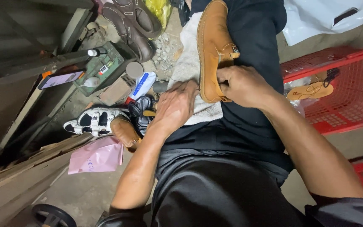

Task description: The person sits on the floor and sews a brown leather shoe using a needle and thread. They hold the shoe on their lap and repeatedly push the needle through the sole and upper, pulling the thread tight to secure the stitching.

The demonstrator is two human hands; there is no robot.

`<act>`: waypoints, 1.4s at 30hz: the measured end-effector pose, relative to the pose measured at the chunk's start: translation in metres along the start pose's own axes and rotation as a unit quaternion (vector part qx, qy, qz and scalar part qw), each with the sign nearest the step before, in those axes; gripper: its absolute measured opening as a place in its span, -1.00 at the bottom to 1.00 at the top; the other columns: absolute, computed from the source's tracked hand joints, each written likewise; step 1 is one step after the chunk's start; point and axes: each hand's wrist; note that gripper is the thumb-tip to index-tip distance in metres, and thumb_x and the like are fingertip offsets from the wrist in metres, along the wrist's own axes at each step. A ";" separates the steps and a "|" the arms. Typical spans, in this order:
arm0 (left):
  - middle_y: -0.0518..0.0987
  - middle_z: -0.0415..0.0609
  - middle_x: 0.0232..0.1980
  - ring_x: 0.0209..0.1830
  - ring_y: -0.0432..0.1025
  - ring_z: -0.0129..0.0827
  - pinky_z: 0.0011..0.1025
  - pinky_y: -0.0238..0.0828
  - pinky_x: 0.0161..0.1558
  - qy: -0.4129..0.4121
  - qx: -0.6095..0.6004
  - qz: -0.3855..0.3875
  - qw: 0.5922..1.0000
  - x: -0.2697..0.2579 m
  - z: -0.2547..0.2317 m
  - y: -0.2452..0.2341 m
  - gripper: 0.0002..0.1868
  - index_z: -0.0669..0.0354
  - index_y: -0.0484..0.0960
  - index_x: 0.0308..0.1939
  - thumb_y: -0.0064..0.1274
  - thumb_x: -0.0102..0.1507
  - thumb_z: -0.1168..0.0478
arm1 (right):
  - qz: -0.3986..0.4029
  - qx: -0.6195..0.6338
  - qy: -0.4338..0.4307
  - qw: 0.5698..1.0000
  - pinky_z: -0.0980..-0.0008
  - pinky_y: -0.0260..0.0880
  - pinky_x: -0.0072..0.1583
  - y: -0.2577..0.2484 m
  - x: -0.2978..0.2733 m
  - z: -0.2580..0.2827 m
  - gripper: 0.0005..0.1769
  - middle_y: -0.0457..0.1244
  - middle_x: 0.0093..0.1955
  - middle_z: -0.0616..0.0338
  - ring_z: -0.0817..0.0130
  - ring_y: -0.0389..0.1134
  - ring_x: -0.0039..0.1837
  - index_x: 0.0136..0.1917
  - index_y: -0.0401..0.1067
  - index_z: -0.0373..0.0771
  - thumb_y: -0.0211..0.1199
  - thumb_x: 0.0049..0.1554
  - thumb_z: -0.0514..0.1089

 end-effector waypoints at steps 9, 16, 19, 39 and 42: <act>0.63 0.28 -0.34 -0.28 0.55 0.26 0.10 0.48 -0.26 -0.057 -0.077 -0.023 0.995 -0.004 -0.011 -0.006 -0.59 0.22 0.57 -0.13 -0.27 0.48 -0.01 | -0.001 -0.029 -0.021 0.999 -0.03 0.48 0.10 0.001 -0.014 0.000 -0.58 0.43 0.11 -0.05 -0.05 0.43 0.18 0.34 0.46 -0.28 0.12 0.23 -0.25; 0.64 0.10 -0.29 -0.19 0.58 0.10 0.06 0.51 -0.21 -0.038 -0.036 0.043 0.998 0.000 -0.004 -0.028 -0.62 0.03 0.51 -0.10 -0.18 0.41 -0.16 | -0.122 -0.054 -0.055 0.989 0.01 0.49 -0.07 0.008 -0.025 0.002 -0.80 0.46 -0.09 -0.03 -0.08 0.47 0.01 0.10 0.55 -0.29 0.19 0.24 -0.22; 0.66 0.16 -0.38 -0.26 0.61 0.09 0.00 0.52 -0.24 -0.097 0.050 0.053 0.993 -0.002 -0.022 -0.060 -0.40 0.11 0.60 -0.25 -0.12 0.33 -0.36 | -0.148 -0.033 -0.072 0.986 0.08 0.48 -0.14 0.012 -0.018 -0.006 -0.84 0.46 -0.15 0.04 0.01 0.48 -0.07 0.02 0.58 -0.27 0.23 0.25 -0.19; 0.12 -0.33 -0.44 -0.40 0.01 -0.57 -0.53 -0.10 -0.32 -0.051 -0.345 0.037 0.937 -0.005 0.029 -0.024 -0.45 -0.05 0.18 -0.53 0.30 0.28 0.04 | -0.314 -0.312 -0.037 0.896 0.08 0.39 -0.19 -0.025 -0.082 -0.068 -0.75 0.35 -0.03 -0.04 0.05 0.33 0.07 0.14 0.38 -0.32 0.30 0.44 -0.09; 0.26 -0.36 -0.54 -0.56 0.13 -0.56 -0.52 0.09 -0.41 -0.117 -0.308 0.054 0.943 -0.018 0.038 -0.031 -0.63 -0.12 0.39 -0.47 0.14 0.34 -0.06 | -0.365 -0.195 -0.186 0.891 0.10 0.41 0.11 -0.017 -0.071 -0.036 -0.65 0.33 0.08 -0.15 -0.01 0.30 0.16 0.26 0.46 -0.49 0.28 0.42 -0.11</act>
Point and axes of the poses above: each hand's wrist, its own x-axis towards the middle knuckle, its own y-axis out of the palm, z = x × y
